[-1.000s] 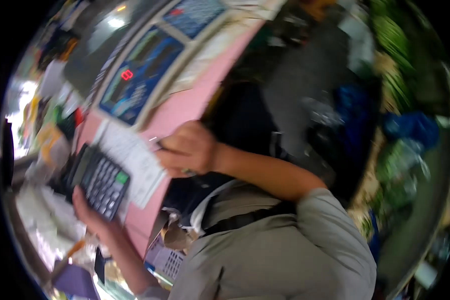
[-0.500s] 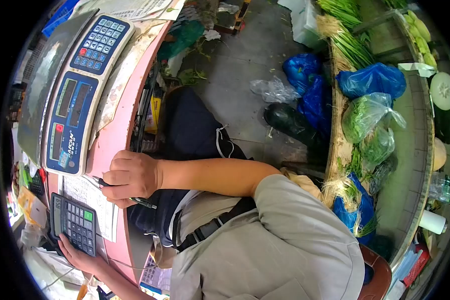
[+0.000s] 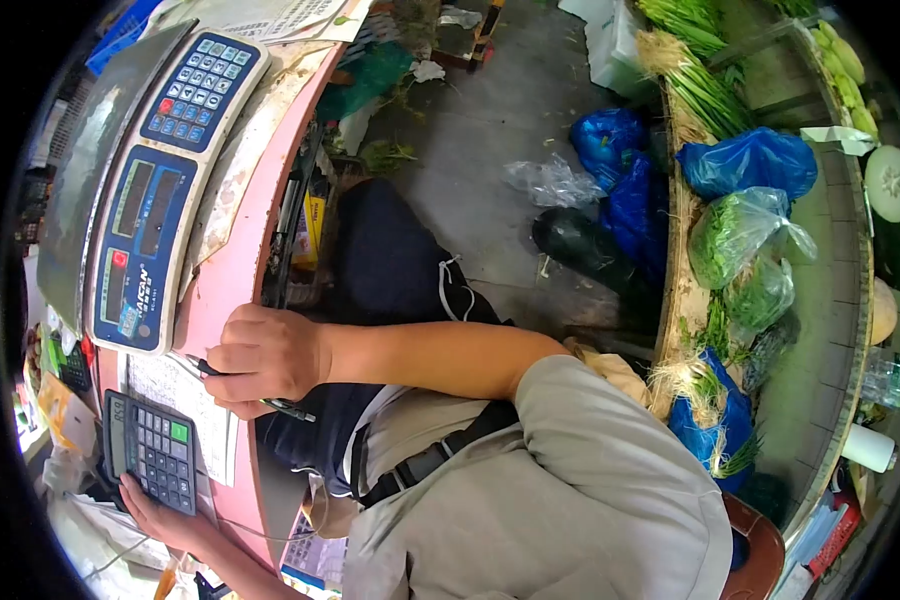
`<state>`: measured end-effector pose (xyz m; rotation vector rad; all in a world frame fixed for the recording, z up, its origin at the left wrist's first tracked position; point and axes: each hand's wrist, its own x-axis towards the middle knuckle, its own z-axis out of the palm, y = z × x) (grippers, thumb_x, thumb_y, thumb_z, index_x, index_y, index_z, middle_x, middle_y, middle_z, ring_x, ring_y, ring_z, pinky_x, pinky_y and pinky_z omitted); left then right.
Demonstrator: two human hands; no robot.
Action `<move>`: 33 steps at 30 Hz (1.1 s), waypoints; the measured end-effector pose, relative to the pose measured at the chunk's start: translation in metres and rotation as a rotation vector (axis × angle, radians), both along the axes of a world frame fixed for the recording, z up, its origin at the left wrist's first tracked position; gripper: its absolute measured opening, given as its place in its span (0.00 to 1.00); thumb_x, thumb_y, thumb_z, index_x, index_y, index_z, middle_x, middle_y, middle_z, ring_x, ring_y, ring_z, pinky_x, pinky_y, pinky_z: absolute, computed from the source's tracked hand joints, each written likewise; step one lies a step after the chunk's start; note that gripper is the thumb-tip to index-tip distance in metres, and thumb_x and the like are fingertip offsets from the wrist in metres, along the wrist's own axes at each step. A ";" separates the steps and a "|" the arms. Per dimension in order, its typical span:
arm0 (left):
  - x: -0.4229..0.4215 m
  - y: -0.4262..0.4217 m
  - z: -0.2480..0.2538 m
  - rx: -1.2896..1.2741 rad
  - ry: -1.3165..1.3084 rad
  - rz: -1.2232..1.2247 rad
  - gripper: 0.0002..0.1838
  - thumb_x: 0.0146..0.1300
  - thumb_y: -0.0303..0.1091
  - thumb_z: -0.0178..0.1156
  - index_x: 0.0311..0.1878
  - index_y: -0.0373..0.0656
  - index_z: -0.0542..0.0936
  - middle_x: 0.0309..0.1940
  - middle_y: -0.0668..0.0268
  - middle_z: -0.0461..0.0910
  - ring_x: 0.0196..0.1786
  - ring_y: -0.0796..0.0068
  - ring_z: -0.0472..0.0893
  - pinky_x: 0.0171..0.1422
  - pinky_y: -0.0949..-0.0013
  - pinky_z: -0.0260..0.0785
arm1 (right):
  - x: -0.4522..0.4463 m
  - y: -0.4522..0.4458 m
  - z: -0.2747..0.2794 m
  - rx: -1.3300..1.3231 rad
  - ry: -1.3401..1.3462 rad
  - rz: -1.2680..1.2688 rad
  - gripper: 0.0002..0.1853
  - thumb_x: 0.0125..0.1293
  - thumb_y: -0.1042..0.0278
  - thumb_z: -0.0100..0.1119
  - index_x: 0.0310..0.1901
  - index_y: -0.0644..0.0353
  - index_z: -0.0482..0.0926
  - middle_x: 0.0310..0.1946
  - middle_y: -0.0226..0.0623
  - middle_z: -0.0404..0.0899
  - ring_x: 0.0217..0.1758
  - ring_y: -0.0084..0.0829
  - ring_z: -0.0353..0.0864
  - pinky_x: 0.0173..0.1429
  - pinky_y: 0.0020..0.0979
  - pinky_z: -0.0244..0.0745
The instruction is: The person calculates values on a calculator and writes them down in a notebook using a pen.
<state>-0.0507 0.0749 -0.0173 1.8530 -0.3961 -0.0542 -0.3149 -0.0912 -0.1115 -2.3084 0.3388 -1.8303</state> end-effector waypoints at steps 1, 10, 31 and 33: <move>-0.002 0.000 0.001 -0.014 0.013 -0.006 0.28 0.83 0.44 0.60 0.72 0.28 0.80 0.73 0.50 0.75 0.69 0.60 0.81 0.75 0.59 0.76 | -0.002 0.001 0.001 -0.001 -0.012 0.002 0.15 0.59 0.63 0.75 0.47 0.52 0.84 0.42 0.29 0.80 0.40 0.32 0.80 0.49 0.36 0.75; -0.013 0.001 0.002 0.040 -0.098 -0.068 0.33 0.82 0.46 0.63 0.73 0.23 0.77 0.67 0.49 0.81 0.61 0.62 0.85 0.67 0.62 0.80 | -0.001 0.003 0.004 0.008 0.033 -0.073 0.14 0.62 0.60 0.74 0.49 0.50 0.87 0.45 0.28 0.82 0.42 0.31 0.82 0.52 0.35 0.77; 0.014 0.011 -0.008 -0.033 -0.039 -0.065 0.30 0.79 0.43 0.67 0.70 0.25 0.79 0.67 0.50 0.82 0.62 0.62 0.84 0.69 0.62 0.77 | 0.003 -0.002 0.000 -0.052 -0.066 0.030 0.17 0.61 0.67 0.76 0.51 0.57 0.86 0.45 0.35 0.80 0.36 0.35 0.80 0.40 0.36 0.75; 0.025 0.014 -0.013 -0.070 0.016 -0.121 0.31 0.81 0.46 0.64 0.71 0.25 0.79 0.69 0.48 0.81 0.65 0.59 0.83 0.71 0.59 0.76 | 0.001 -0.003 0.002 -0.063 -0.057 0.020 0.17 0.61 0.66 0.76 0.51 0.57 0.86 0.45 0.34 0.81 0.36 0.35 0.80 0.41 0.37 0.75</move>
